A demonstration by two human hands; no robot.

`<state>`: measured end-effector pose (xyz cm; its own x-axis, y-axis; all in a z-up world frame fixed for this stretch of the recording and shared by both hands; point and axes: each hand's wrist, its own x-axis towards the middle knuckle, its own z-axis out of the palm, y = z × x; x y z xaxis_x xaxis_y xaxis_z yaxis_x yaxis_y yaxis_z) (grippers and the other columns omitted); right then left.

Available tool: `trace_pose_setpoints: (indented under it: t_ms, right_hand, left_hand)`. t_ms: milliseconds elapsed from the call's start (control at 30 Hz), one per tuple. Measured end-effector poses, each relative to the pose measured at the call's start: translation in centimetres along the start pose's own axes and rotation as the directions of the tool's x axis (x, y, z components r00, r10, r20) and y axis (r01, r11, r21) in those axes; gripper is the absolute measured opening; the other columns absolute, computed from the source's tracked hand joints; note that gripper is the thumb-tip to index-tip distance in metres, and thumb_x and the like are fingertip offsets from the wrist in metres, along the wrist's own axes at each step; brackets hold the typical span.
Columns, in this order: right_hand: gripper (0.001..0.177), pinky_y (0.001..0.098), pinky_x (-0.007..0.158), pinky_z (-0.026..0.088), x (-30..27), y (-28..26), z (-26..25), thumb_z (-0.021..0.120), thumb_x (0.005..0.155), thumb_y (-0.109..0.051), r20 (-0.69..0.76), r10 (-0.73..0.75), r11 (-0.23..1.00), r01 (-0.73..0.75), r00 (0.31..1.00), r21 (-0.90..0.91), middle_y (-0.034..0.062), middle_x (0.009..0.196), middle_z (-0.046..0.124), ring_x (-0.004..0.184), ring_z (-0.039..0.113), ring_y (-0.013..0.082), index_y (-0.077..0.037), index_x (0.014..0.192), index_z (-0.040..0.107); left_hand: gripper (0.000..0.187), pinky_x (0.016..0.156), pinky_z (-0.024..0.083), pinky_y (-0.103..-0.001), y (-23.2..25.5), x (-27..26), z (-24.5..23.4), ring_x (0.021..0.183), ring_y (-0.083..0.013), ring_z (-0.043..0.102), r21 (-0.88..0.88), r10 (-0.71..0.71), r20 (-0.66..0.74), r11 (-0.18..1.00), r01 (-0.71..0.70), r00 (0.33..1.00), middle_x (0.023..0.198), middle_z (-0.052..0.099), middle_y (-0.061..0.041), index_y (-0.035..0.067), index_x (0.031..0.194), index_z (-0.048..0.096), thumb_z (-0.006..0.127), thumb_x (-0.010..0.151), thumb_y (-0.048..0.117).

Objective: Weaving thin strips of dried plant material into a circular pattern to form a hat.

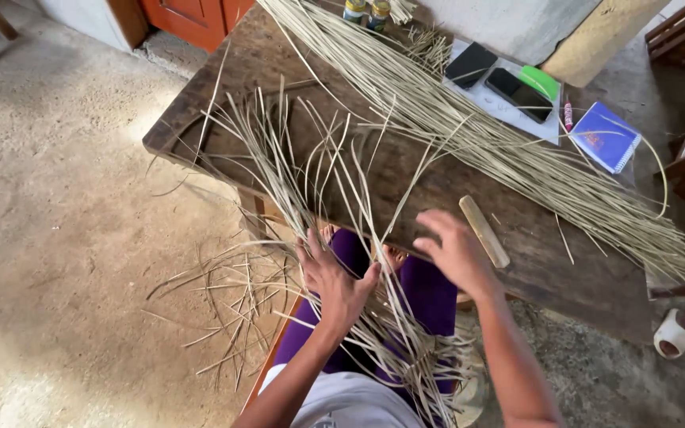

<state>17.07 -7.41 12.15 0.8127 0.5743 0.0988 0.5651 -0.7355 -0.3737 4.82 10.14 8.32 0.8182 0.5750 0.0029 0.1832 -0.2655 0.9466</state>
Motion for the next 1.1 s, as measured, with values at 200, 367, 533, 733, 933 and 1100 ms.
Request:
trace_pose_setpoints:
  t_ms: [200,367,533,733,933,1100]
  right_hand:
    - [0.058,0.0551,0.098,0.033,8.8,2.7,1.2,0.068,0.077,-0.021,-0.017,-0.175,0.928,0.16,0.984,-0.336,0.0028,0.144,0.027,0.134,0.028,0.0326,-0.033,0.13,0.048]
    - [0.017,0.0465,0.098,0.034,13.5,10.3,4.9,0.062,0.083,-0.024,-0.093,-0.434,0.841,0.366,0.896,-0.4,-0.0076,0.121,0.055,0.127,0.042,0.0185,-0.032,0.097,0.066]
    - [0.006,0.0343,0.091,0.035,13.6,16.8,2.7,0.065,0.082,-0.025,-0.228,-0.408,0.787,0.214,0.884,-0.579,-0.0106,0.107,0.062,0.118,0.048,0.0109,-0.03,0.08,0.068]
    - [0.009,0.0366,0.094,0.041,10.5,20.3,-0.1,0.068,0.082,-0.018,-0.412,-0.2,0.943,0.059,0.889,-0.329,-0.0022,0.112,0.061,0.113,0.051,0.0207,-0.021,0.091,0.07]
    - [0.008,0.0415,0.079,0.051,7.0,13.3,-2.5,0.069,0.081,-0.01,-0.437,-0.096,0.991,0.043,0.894,-0.129,0.0062,0.102,0.059,0.089,0.06,0.03,-0.012,0.088,0.07]
    - [0.004,0.0374,0.074,0.052,5.5,10.4,-3.7,0.068,0.083,-0.019,-0.423,-0.058,0.984,-0.021,0.904,-0.18,-0.0002,0.101,0.06,0.086,0.062,0.0249,-0.019,0.086,0.07]
  left_hand:
    - [0.1,0.093,0.001,-0.068,-0.2,0.5,1.9,0.125,-0.0609,-0.013,0.305,0.156,-0.001,0.941,-0.148,0.988,0.139,-0.01,-0.04,0.016,0.148,0.008,0.066,0.075,0.05]
    - [0.061,0.093,-0.006,-0.066,0.6,-0.3,3.1,0.129,-0.0528,-0.021,0.434,0.471,0.109,0.77,-0.468,0.875,0.145,-0.004,-0.029,0.032,0.137,0.038,0.042,0.085,0.062]
    - [0.044,0.093,-0.004,-0.067,-0.8,0.2,4.5,0.133,-0.05,-0.013,0.454,0.566,0.308,0.619,-0.641,0.765,0.15,0.007,-0.019,0.031,0.113,0.062,0.05,0.079,0.057]
    - [0.078,0.089,0.014,-0.072,-0.2,2.5,2.6,0.13,-0.057,0.001,0.438,0.226,0.265,0.838,-0.326,0.937,0.148,0.003,-0.027,0.02,0.135,0.039,0.076,0.067,0.031]
    - [0.071,0.096,0.012,-0.071,0.2,5.3,0.5,0.131,-0.0539,0.012,0.354,0.048,0.09,0.932,-0.077,0.995,0.148,0.0,-0.025,0.017,0.144,0.023,0.049,0.085,0.048]
    - [0.047,0.09,0.021,-0.074,-0.2,6.4,-2.8,0.117,-0.05,0.043,0.677,-0.059,0.176,0.732,-0.078,0.983,0.149,0.023,-0.01,0.038,0.122,0.055,0.039,0.085,0.062]
